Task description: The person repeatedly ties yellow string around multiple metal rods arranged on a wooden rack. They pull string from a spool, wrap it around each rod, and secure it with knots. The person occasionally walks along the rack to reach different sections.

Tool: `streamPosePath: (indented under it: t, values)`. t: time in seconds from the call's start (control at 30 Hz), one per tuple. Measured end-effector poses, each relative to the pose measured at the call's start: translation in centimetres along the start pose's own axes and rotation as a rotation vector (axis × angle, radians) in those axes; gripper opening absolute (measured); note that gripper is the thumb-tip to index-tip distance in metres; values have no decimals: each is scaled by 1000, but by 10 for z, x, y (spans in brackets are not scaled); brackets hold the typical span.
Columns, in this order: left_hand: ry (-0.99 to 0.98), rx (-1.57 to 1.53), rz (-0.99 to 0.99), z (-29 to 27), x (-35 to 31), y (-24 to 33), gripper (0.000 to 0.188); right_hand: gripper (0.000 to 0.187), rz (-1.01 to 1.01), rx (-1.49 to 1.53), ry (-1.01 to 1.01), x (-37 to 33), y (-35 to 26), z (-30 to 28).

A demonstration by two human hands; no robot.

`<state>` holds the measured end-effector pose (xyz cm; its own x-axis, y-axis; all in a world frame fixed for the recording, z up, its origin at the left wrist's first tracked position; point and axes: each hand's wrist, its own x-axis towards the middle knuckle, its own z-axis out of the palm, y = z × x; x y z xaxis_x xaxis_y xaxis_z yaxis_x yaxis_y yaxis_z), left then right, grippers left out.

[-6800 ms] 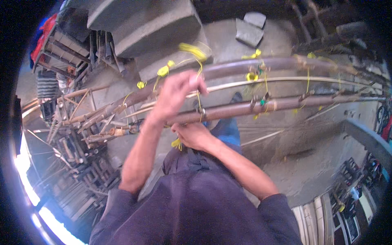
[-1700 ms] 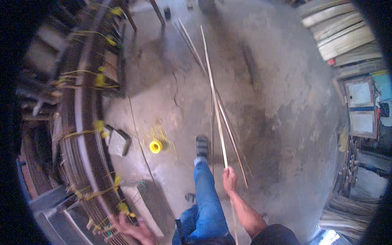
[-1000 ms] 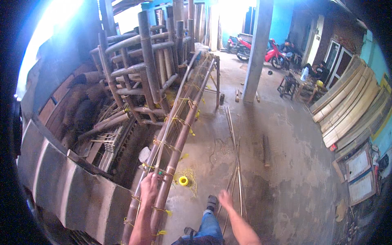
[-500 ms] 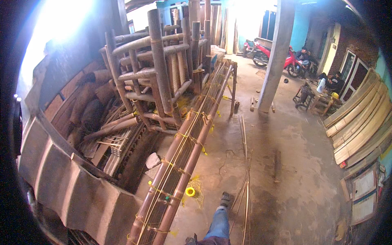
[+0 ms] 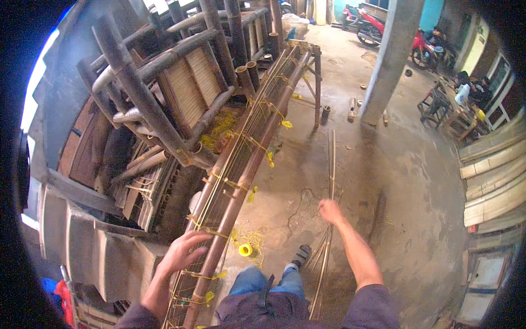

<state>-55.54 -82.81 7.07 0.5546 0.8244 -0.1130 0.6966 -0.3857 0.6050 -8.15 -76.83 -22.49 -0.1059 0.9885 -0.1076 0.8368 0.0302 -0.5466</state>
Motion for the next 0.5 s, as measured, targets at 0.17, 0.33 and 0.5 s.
streamPosePath:
  t: [0.17,0.33,0.5]
  values:
    - [-35,-110,129,22,149,1,25,12,482,1023,349,112,24,-35]
    - [42,-195,109,-9,281,-52,18,21,255,408,-48,79,91,-9]
    - [400,-283,89,-36,438,-99,14,33,1092,579,-24,-5,177,29]
